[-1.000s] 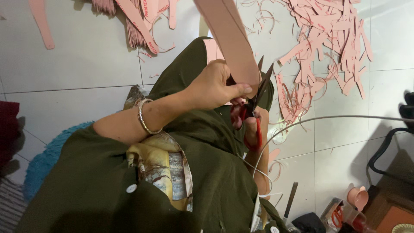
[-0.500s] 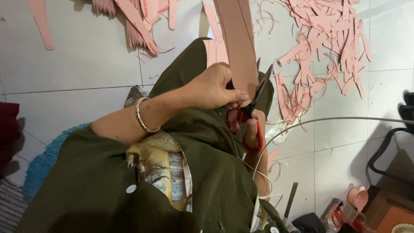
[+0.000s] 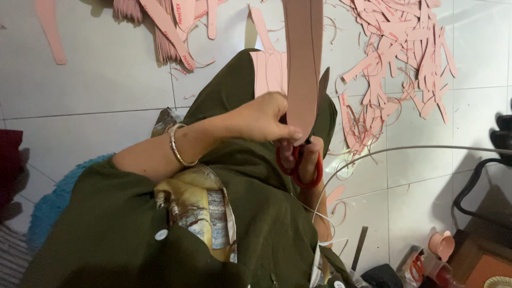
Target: The person sits on the floor and cuts pink insole shapes from marked sheets using scissors, following drawn outlines. They trim the edges of each cut piece and set finished insoles onto a growing pile of cut pieces on the floor.
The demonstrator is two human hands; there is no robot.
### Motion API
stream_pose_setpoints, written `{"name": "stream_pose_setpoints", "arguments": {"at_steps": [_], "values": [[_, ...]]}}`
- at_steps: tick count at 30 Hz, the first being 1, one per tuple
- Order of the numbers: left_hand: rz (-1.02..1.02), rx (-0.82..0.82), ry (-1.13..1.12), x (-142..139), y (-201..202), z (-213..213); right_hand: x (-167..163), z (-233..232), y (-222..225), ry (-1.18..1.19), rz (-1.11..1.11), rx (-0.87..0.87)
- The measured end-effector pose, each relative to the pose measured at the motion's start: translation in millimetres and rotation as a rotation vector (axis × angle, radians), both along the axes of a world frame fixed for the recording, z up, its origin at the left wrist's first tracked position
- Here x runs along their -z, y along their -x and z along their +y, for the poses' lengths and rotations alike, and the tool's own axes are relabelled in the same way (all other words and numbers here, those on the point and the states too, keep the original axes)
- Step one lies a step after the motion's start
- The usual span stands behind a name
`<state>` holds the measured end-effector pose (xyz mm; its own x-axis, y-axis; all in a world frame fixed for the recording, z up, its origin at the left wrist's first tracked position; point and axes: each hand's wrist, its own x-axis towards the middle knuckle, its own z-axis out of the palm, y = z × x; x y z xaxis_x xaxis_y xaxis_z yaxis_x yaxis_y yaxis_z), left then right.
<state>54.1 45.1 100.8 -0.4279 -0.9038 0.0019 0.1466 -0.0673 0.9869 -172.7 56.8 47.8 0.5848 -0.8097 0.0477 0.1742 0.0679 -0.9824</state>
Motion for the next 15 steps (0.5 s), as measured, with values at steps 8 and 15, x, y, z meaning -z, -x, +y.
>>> {"name": "stream_pose_setpoints", "arguments": {"at_steps": [8, 15], "values": [[-0.153, 0.169, 0.176, 25.2, 1.9, -3.8, -25.0, -15.2, 2.3, 0.078, 0.29, 0.15], [-0.015, -0.073, 0.109, 43.3, 4.0, -19.2, -12.2, -14.3, 16.5, 0.029, 0.418, 0.212]]}}
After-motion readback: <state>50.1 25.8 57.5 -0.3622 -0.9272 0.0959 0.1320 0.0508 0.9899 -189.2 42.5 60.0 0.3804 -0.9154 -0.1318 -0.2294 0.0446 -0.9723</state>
